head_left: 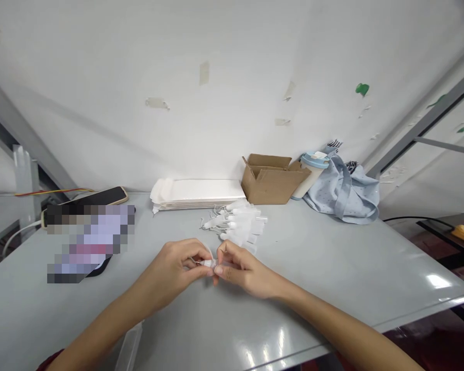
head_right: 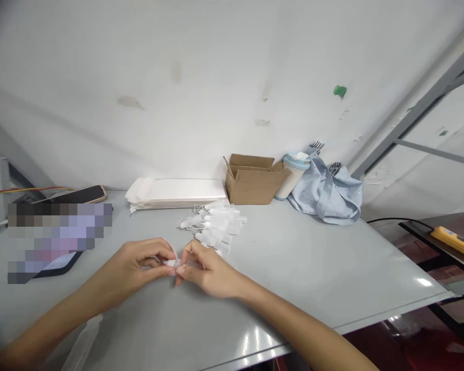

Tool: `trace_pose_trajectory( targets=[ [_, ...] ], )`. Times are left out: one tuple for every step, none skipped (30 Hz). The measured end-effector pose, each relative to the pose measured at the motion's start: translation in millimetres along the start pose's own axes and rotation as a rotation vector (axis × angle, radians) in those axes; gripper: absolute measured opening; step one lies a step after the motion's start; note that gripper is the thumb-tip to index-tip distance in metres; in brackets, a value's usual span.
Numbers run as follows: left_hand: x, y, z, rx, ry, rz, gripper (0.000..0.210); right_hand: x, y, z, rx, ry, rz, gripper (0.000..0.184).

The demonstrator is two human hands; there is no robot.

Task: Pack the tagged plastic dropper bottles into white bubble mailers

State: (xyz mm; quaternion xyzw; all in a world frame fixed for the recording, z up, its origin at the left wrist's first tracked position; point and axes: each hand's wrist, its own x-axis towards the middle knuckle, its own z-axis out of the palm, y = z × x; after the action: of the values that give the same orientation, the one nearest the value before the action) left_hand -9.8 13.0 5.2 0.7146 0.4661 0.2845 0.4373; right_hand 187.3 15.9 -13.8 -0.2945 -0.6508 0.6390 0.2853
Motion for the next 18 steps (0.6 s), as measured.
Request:
trace_pose_trajectory(
  targets=[
    [-0.1,0.1,0.9,0.004,-0.001,0.007,0.008,0.4,-0.2,0.1,0.017,0.001,0.006,0.022],
    [-0.4,0.5,1.3,-0.012,-0.009,0.006,0.008,0.8,-0.3,-0.1,0.048,-0.001,0.016,0.023],
    [-0.7,0.9,1.3,-0.042,-0.021,0.003,0.01,1.2,-0.5,-0.4,0.083,-0.004,0.031,0.024],
    [-1.0,1.3,0.9,-0.076,-0.036,0.0,0.013,1.6,-0.7,-1.0,0.117,-0.005,0.047,0.024],
    [-1.2,1.4,0.1,-0.114,-0.048,-0.006,0.015,1.9,-0.8,-1.6,0.148,-0.006,0.06,0.025],
    [-1.3,1.3,-0.8,-0.147,-0.055,-0.017,0.017,2.0,-0.8,-2.1,0.179,-0.007,0.066,0.025],
    [-1.2,1.0,-1.7,-0.171,-0.058,-0.038,0.019,2.1,-0.6,-2.7,0.207,-0.006,0.066,0.025],
    [-0.7,0.7,-2.4,-0.185,-0.063,-0.066,0.021,2.1,-0.4,-3.1,0.233,-0.004,0.063,0.026],
    [-0.1,0.3,-2.7,-0.194,-0.077,-0.096,0.023,2.1,-0.1,-3.3,0.255,-0.004,0.059,0.026],
    [0.7,0.1,-2.8,-0.205,-0.097,-0.127,0.025,2.0,0.1,-3.4,0.269,-0.005,0.058,0.026],
    [1.5,0.2,-2.5,-0.217,-0.117,-0.155,0.028,1.9,0.2,-3.4,0.274,-0.007,0.062,0.027],
    [2.2,0.5,-2.0,-0.233,-0.136,-0.177,0.03,1.8,0.0,-3.2,0.271,-0.011,0.069,0.027],
    [2.7,1.0,-1.3,-0.253,-0.149,-0.195,0.031,1.6,-0.5,-3.1,0.265,-0.019,0.078,0.027],
    [2.8,1.7,-0.6,-0.267,-0.154,-0.206,0.031,1.5,-1.3,-2.9,0.262,-0.031,0.086,0.027],
    [2.5,2.5,0.0,-0.267,-0.156,-0.21,0.031,1.3,-2.3,-2.9,0.26,-0.046,0.097,0.028],
    [1.9,3.1,0.6,-0.255,-0.156,-0.204,0.029,1.2,-3.4,-2.9,0.259,-0.06,0.112,0.028],
    [1.0,3.6,1.1,-0.237,-0.157,-0.19,0.027,1.1,-4.4,-3.2,0.259,-0.071,0.129,0.028],
    [0.1,3.8,1.5,-0.219,-0.152,-0.169,0.024,1.0,-5.2,-3.7,0.262,-0.076,0.15,0.028]
  ],
)
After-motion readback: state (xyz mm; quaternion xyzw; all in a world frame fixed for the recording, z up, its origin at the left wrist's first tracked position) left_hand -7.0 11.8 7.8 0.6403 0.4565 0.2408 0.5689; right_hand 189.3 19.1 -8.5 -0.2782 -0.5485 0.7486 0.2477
